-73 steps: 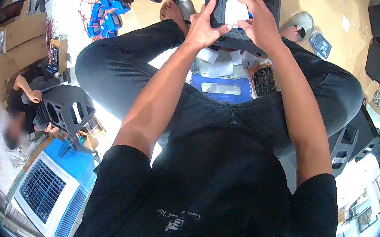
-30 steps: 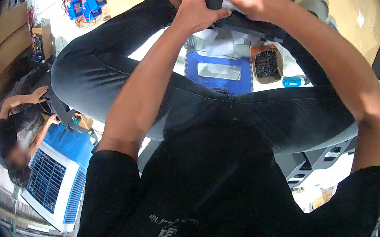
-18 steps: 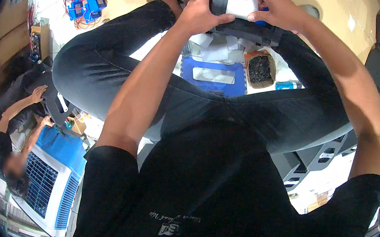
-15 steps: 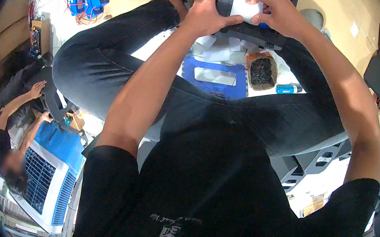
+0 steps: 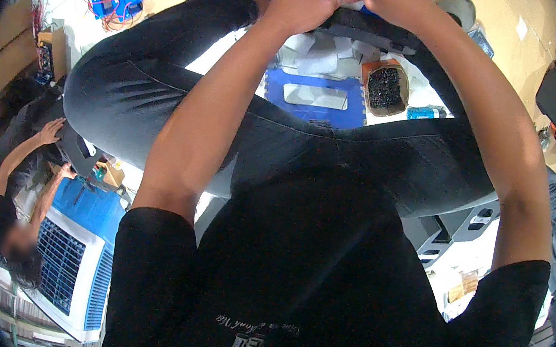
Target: The person sits on the floor and assembles a black plastic housing by inserting a blue battery pack and a white rectangular component. They connect red and black wires to the battery and secure the parts inside the housing.
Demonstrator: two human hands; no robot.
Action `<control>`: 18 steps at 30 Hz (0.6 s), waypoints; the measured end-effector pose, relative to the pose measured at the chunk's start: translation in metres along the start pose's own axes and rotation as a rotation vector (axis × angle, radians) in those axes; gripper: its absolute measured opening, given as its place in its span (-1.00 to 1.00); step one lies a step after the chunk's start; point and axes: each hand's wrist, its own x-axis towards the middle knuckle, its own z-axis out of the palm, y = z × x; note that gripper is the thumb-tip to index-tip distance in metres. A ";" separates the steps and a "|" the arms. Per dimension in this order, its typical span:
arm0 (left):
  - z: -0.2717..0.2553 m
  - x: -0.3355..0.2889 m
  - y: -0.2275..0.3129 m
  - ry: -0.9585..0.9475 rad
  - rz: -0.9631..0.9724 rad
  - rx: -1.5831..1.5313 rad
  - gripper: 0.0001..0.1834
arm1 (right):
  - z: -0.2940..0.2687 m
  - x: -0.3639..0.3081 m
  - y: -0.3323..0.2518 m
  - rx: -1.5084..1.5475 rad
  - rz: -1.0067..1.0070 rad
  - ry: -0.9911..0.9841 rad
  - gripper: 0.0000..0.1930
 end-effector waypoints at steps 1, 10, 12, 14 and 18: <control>-0.005 0.003 0.000 -0.012 0.065 -0.113 0.43 | -0.003 -0.001 0.000 0.063 0.000 0.040 -0.71; 0.002 -0.003 0.032 -0.037 -0.066 -0.193 0.78 | -0.028 -0.032 0.021 0.540 0.164 -0.009 -0.57; 0.005 -0.004 0.034 0.109 0.011 -0.170 0.74 | -0.023 -0.027 0.026 0.593 0.084 -0.045 -0.58; 0.004 -0.004 0.033 0.067 -0.027 -0.197 0.70 | -0.019 -0.020 0.027 0.682 0.021 -0.005 -0.63; 0.004 -0.003 0.031 0.133 -0.126 -0.017 0.61 | -0.018 -0.007 0.025 0.359 -0.090 -0.053 -0.76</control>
